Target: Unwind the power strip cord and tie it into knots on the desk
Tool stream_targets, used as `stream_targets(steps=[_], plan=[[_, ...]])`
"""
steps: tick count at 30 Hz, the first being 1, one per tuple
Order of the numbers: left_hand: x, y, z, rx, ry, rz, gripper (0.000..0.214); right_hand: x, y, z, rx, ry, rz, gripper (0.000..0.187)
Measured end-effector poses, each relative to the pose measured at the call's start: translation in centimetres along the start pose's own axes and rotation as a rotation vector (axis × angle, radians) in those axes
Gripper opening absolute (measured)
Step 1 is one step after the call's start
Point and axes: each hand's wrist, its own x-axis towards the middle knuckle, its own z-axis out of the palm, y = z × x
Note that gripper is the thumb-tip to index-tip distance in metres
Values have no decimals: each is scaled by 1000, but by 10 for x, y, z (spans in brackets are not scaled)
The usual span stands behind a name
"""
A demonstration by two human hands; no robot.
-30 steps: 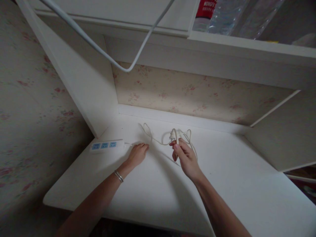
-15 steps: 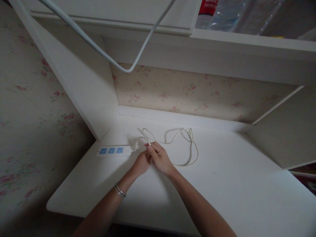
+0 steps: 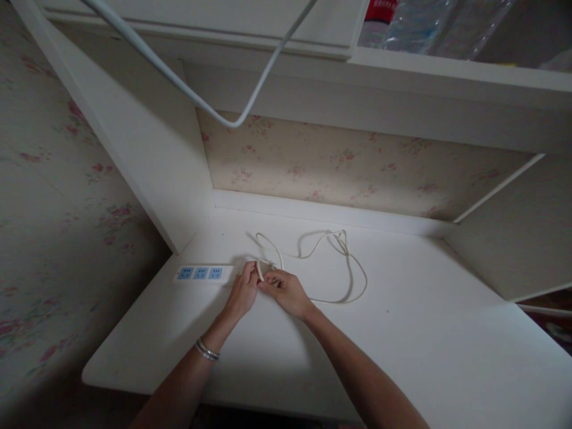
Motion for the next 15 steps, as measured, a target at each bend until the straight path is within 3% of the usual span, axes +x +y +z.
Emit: stream_targets(steps=[5, 8, 11, 15], plan=[[-3, -2, 3, -28, 38, -45, 38, -8, 12, 11, -18, -32, 79, 21], [-5, -8, 8, 50, -25, 57, 44, -13, 21, 9, -45, -46, 187, 25], [-6, -15, 12, 146, -35, 156, 41, -16, 28, 0, -143, 23, 328, 34], [-3, -20, 15, 242, -15, 223, 41, -14, 35, -11, -156, 73, 359, 35]])
